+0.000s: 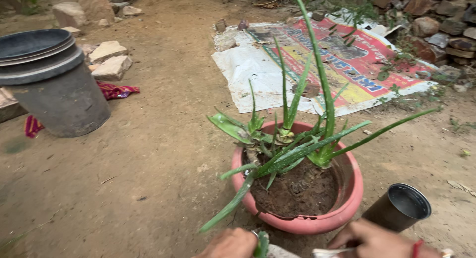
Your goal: The person uses a trowel to loosen and move soil in a pink pot containing an aloe plant, adds more soil from a small cup, and firms the soil around the base of the plant by hand.
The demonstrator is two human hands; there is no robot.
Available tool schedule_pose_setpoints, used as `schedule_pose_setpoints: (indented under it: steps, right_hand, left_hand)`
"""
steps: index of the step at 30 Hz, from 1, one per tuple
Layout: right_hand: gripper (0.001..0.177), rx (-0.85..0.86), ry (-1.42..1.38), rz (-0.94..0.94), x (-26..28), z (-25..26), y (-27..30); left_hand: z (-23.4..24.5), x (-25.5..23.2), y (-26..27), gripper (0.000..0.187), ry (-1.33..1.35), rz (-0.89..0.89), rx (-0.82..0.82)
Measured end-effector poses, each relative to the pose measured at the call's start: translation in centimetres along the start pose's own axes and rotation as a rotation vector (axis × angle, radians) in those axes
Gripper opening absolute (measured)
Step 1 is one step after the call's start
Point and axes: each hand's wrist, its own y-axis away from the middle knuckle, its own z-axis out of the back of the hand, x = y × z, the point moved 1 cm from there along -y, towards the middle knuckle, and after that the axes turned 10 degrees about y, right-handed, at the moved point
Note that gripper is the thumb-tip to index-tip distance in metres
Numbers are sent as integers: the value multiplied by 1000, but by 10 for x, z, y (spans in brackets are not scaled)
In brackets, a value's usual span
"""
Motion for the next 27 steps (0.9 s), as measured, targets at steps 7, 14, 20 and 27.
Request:
schedule_pose_setpoints:
  steps: [7,14,20,27]
  right_hand:
    - [27,24,210,-65,11,-101,-85]
    - [24,38,483,-30,25,-150,-122]
    - [21,-211,955,520,-15,-186,-166]
    - [17,-758,1417,767,-59,-195,-170]
  left_hand:
    - [-50,122,-38,50,140,155,-112]
    - [-33,127,-50,71,566,443,-92]
    - [-34,131,-57,62,486,467,52]
    - [-40,130,-53,48,73,323,159]
